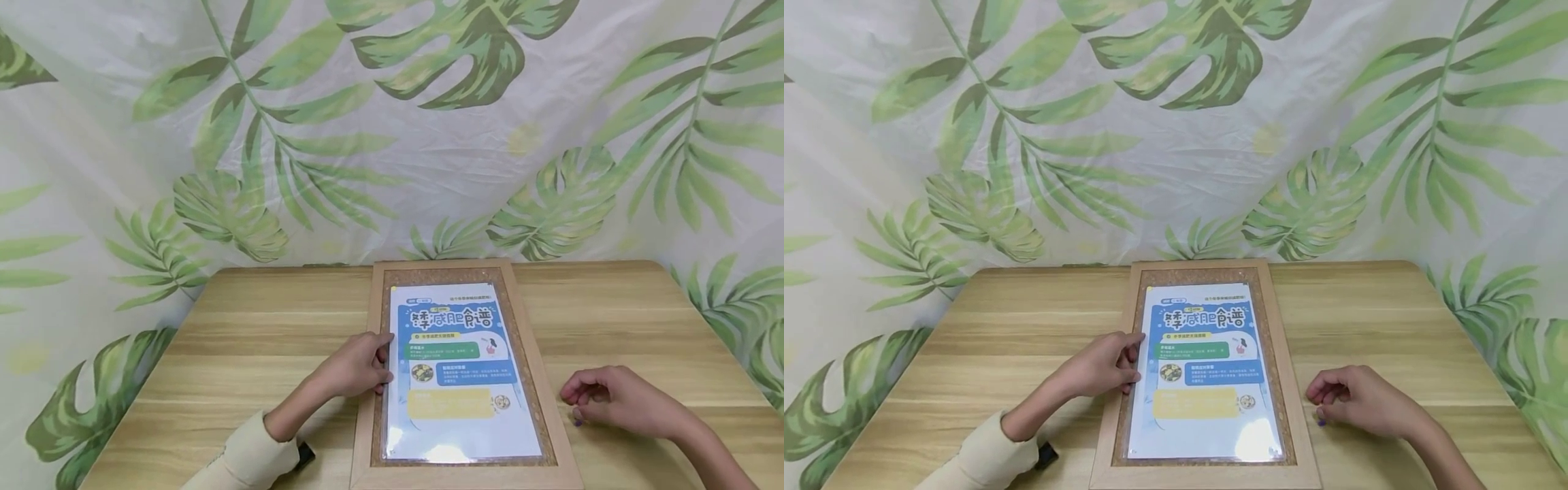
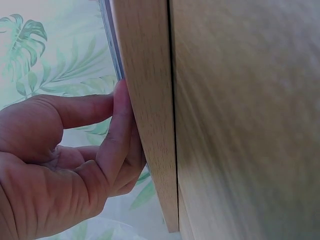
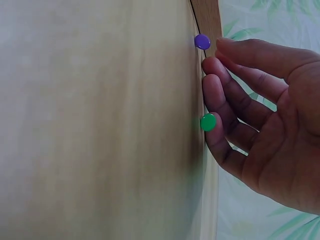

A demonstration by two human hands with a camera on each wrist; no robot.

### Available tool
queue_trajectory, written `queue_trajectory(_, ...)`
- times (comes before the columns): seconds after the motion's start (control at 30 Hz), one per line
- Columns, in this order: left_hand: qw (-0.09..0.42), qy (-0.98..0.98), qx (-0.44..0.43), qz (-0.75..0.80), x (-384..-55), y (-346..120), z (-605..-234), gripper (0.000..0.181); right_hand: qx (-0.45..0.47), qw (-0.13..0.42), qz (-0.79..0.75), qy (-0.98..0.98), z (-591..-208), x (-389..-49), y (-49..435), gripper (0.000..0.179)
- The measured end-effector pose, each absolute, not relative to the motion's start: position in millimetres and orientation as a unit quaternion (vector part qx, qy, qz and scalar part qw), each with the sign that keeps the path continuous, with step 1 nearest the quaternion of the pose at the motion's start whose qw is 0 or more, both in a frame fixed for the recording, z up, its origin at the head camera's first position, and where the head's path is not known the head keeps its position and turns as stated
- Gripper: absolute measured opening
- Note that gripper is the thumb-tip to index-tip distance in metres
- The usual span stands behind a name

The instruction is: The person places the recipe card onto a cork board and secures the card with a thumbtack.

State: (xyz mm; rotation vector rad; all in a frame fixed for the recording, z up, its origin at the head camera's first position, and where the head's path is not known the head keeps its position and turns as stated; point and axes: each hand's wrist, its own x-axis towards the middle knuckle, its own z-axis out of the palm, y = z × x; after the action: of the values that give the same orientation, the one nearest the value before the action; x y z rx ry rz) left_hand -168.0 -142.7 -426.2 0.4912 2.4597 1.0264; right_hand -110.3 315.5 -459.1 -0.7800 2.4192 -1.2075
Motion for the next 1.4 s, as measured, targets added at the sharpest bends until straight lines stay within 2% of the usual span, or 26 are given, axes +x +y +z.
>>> queue_trajectory(0.27, 0.211, 0.887, 0.172, 0.372, -166.8, -142.1, -427.3, 0.069, -0.292, 0.160, -0.420, 0.844, -461.0, -102.0, 318.0, 0.015)
queue_trajectory(0.47, 0.210, 0.885, 0.172, 0.377, -165.6, -142.5, -427.5, 0.074, -0.308, 0.136, -0.405, 0.850, -459.1, -95.3, 311.7, 0.017)
queue_trajectory(0.9, 0.208, 0.888, 0.174, 0.371, -165.2, -142.1, -425.5, 0.073, -0.282, 0.111, -0.369, 0.879, -460.6, -89.1, 306.4, 0.018)
queue_trajectory(1.2, 0.210, 0.888, 0.176, 0.370, -165.4, -142.9, -423.9, 0.073, -0.265, 0.127, -0.349, 0.890, -448.8, -92.3, 299.1, 0.016)
queue_trajectory(1.4, 0.210, 0.889, 0.175, 0.368, -165.5, -142.9, -424.5, 0.072, -0.289, 0.105, -0.354, 0.883, -438.3, -96.3, 289.2, 0.013)
